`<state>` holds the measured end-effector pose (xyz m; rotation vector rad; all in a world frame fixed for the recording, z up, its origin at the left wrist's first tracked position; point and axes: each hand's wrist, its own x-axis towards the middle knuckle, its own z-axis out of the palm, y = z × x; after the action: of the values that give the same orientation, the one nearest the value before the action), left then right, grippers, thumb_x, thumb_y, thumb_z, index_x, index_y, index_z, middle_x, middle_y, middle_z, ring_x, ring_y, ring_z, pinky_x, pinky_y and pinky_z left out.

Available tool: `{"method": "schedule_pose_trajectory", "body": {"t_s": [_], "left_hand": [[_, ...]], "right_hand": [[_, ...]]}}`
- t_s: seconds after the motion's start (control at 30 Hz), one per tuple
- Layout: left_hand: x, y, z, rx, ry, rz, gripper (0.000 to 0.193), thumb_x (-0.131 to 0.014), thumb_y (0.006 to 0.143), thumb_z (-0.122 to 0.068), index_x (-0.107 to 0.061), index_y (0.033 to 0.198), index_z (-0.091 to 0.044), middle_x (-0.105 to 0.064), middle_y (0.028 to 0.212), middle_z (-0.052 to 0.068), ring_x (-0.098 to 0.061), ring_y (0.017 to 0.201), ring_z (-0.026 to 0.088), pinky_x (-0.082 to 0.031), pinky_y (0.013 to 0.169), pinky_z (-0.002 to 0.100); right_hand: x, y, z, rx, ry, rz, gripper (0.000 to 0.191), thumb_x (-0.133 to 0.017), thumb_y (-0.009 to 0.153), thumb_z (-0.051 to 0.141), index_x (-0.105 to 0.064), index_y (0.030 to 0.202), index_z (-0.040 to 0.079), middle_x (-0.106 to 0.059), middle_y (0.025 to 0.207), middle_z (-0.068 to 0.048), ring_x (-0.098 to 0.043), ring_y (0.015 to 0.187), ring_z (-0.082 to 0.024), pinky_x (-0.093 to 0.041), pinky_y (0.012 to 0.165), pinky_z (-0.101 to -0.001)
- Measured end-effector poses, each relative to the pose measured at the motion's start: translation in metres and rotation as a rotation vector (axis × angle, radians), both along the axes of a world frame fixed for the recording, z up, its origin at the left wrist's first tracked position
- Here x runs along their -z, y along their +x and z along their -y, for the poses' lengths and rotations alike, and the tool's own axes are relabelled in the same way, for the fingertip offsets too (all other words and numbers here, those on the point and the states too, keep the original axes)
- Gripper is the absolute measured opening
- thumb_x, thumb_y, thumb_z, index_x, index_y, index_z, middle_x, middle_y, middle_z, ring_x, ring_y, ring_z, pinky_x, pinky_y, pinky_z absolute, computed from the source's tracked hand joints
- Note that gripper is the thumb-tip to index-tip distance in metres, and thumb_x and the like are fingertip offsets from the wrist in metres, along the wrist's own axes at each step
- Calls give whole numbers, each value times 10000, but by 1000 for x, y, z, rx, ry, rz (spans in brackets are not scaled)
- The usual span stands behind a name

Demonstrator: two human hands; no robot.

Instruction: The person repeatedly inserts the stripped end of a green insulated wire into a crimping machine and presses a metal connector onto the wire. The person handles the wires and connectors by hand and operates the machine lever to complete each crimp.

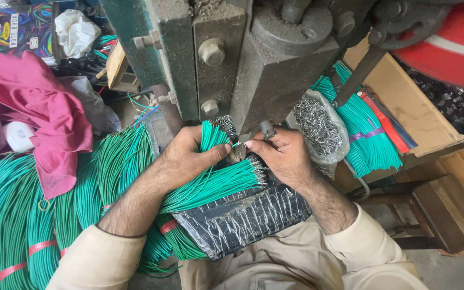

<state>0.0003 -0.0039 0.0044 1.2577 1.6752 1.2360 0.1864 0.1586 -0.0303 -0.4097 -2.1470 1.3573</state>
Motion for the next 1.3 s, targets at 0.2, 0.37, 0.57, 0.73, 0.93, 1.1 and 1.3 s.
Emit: {"method": "schedule_pose_trajectory", "body": {"t_s": [0.2, 0.37, 0.57, 0.73, 0.93, 1.1, 1.3], "left_hand": [[-1, 0, -1, 3, -10, -5, 194, -735, 920, -221, -724, 944, -28, -706, 754, -7, -616, 710, 69, -551, 660, 297], [-1, 0, -1, -9, -43, 14, 188, -730, 919, -220, -729, 952, -34, -710, 755, -8, -624, 705, 72, -558, 662, 299], [-1, 1, 1, 25, -17, 56, 219, -749, 901, -222, -730, 1029, -46, -741, 837, -11, -650, 785, 61, -571, 730, 286], [4, 2, -2, 54, 1, 100, 257, -774, 868, -212, -724, 1053, -42, -758, 889, -17, -669, 838, 59, -575, 779, 279], [4, -1, -1, 56, 11, 74, 218, -738, 911, -210, -738, 1048, -40, -749, 871, -9, -653, 827, 58, -572, 775, 279], [0, 1, -1, 31, -45, 93, 213, -770, 877, -210, -740, 998, -38, -759, 837, -9, -676, 784, 66, -583, 744, 284], [0, 1, -2, 16, -38, 97, 201, -769, 897, -209, -733, 979, -29, -738, 823, -1, -647, 769, 65, -566, 719, 286]], "right_hand": [[2, 1, -1, 27, 10, 38, 78, -750, 942, 80, -742, 950, 4, -748, 842, -24, -670, 774, -57, -558, 667, -232], [5, 1, -2, 84, 87, 116, 97, -792, 933, 76, -755, 915, -12, -720, 781, -63, -619, 735, -90, -512, 637, -260], [-7, 18, -2, -158, -155, -54, 145, -725, 955, 77, -742, 1074, -3, -770, 1009, -69, -726, 938, -107, -596, 848, -264], [-33, 60, -11, -36, -23, 157, 151, -724, 910, 92, -753, 1034, 10, -761, 1018, -76, -740, 896, -141, -606, 753, -291], [-42, 83, -15, -37, 584, 262, 174, -819, 789, 136, -761, 914, 29, -682, 933, -91, -678, 913, -195, -543, 805, -335], [-33, 70, -11, 85, 180, 559, 162, -812, 884, 157, -733, 919, 20, -666, 805, -88, -635, 747, -205, -535, 671, -357], [-18, 35, -4, -15, -88, 66, 141, -646, 984, 31, -702, 1106, -8, -756, 992, -80, -741, 922, -137, -610, 827, -285]]}}
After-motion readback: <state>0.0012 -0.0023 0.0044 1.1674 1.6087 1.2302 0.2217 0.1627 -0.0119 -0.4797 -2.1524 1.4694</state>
